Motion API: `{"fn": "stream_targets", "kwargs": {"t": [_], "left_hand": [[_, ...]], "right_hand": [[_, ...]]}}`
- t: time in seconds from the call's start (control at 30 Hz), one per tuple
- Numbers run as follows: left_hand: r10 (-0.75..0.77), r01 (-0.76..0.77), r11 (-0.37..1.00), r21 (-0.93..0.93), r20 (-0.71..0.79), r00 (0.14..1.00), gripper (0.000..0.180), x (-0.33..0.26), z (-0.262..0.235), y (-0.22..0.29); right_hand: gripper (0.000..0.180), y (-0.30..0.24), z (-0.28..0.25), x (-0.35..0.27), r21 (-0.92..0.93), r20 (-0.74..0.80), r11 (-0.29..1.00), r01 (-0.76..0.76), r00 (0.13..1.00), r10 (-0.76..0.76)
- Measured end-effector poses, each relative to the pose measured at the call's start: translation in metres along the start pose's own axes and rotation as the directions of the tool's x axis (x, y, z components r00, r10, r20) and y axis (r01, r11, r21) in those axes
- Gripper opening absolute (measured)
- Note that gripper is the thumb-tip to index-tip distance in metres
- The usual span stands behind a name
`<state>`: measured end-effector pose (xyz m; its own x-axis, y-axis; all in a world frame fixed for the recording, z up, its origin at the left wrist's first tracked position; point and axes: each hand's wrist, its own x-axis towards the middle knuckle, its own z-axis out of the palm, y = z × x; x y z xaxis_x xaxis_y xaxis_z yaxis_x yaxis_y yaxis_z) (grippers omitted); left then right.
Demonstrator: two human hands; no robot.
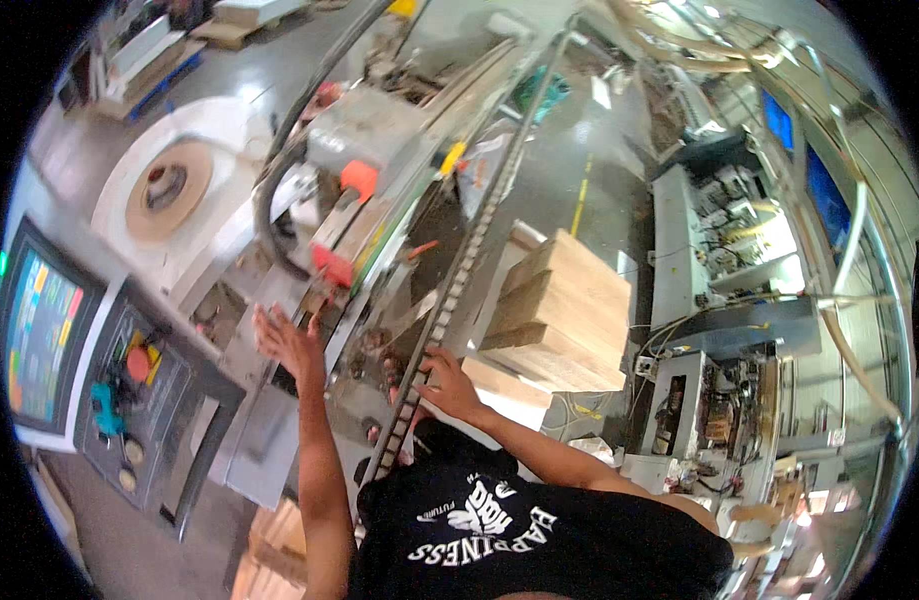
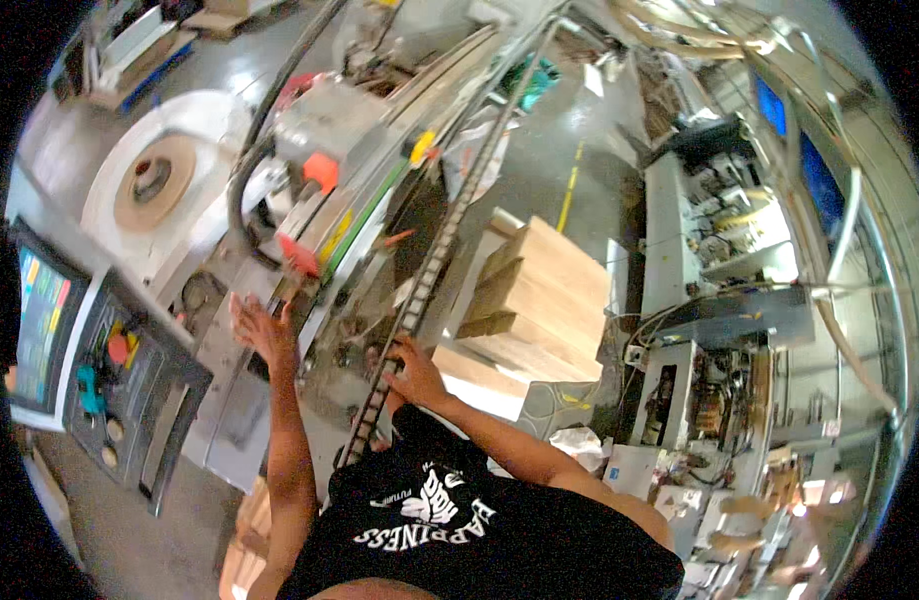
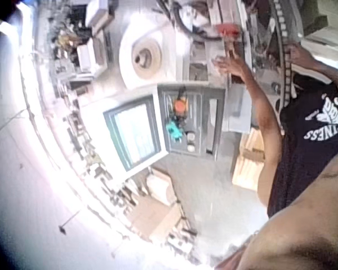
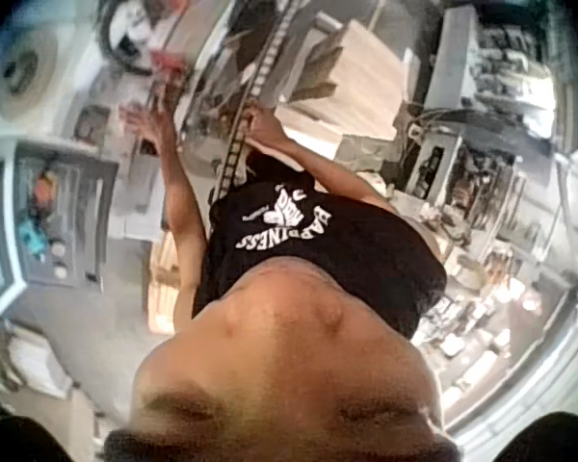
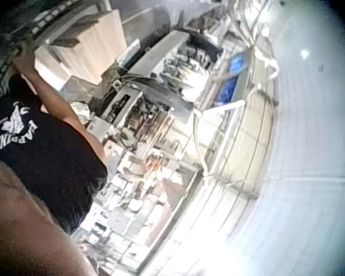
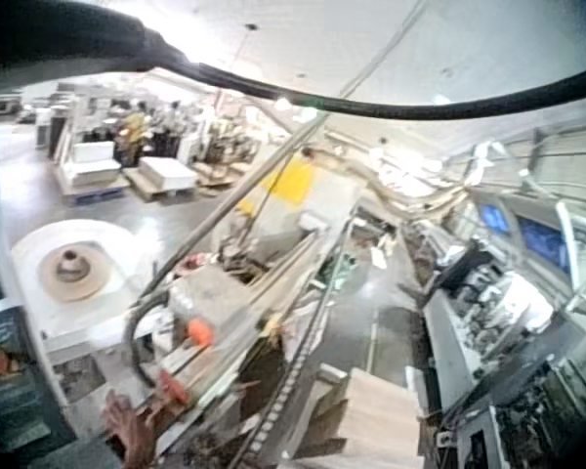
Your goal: The person repeatedly picks up thin wooden planks from a stack and feeds them one by one into a band saw machine. The planks are guided through the machine and then placed onto a growing pile of processed planks.
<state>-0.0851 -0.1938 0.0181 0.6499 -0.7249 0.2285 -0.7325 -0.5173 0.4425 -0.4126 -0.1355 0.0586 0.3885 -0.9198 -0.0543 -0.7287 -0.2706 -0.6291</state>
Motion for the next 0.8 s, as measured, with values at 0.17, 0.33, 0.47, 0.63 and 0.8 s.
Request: {"fn": "stream_targets", "kwargs": {"t": [0.17, 0.33, 0.47, 0.63, 0.8], "left_hand": [[0.14, -0.161, 0.984, -0.079, -0.221, 0.965, 0.073, -0.035, -0.02, -0.028], [0.107, -0.158, 0.966, -0.206, -0.238, 0.965, 0.064, -0.093, -0.061, -0.039], [0.047, -0.088, 0.956, -0.279, -0.15, 0.988, 0.054, -0.128, -0.089, -0.027], [0.145, -0.234, 0.856, -0.462, -0.219, 0.965, 0.041, -0.151, -0.107, -0.013], [0.527, -0.517, 0.718, -0.465, -0.121, 0.841, 0.047, -0.163, -0.135, 0.023]], "right_hand": [[0.093, 0.062, -0.061, -0.049, -0.616, 0.13, 0.717, -0.327, 0.855, 0.502], [0.075, 0.133, -0.054, -0.097, -0.683, 0.08, 0.63, -0.369, 0.82, 0.567], [0.04, 0.176, -0.048, -0.104, -0.633, -0.049, 0.678, -0.373, 0.894, 0.445], [0.038, 0.144, -0.069, -0.083, -0.714, -0.067, 0.681, -0.162, 0.984, 0.163], [0.037, 0.005, -0.085, -0.047, -0.614, -0.054, 0.79, 0.01, 0.997, -0.056]]}}
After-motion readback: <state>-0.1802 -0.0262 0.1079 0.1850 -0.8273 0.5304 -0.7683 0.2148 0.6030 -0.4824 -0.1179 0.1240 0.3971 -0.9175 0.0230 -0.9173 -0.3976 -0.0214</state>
